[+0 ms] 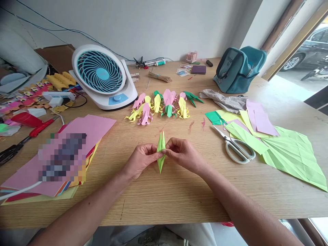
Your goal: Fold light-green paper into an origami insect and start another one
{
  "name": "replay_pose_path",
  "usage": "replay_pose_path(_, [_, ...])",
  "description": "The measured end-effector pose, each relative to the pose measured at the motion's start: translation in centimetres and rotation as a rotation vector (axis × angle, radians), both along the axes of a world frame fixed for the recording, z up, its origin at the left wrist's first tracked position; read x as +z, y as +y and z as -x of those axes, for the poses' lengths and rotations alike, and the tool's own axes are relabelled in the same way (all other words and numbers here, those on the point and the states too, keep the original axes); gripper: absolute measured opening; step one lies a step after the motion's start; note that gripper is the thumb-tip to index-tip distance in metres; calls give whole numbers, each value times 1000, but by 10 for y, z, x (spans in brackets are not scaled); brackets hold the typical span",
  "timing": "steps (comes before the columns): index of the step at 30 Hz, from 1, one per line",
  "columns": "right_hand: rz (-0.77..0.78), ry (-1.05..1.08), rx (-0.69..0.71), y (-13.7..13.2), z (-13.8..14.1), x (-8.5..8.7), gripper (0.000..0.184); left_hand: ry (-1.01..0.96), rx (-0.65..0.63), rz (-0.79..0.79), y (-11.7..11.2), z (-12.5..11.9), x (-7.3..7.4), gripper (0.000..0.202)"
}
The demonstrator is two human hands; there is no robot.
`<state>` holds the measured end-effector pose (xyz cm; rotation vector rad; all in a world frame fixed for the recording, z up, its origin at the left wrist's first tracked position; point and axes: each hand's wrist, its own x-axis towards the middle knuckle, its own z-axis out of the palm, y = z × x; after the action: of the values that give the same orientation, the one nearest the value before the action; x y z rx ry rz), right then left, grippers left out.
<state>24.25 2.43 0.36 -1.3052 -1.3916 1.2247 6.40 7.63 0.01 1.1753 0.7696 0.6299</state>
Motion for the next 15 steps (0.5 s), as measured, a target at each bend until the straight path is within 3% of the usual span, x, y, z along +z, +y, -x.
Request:
replay_pose_path(4, [26, 79, 13, 0, 3, 0, 31, -3, -51, 84, -2, 1, 2, 37])
replay_pose_path(10, [63, -21, -5, 0, 3, -1, 36, 11, -156, -60, 2, 4, 2, 33])
replay_pose_path(15, [91, -34, 4, -1, 0, 1, 37, 35, -241, -26, 7, 8, 4, 38])
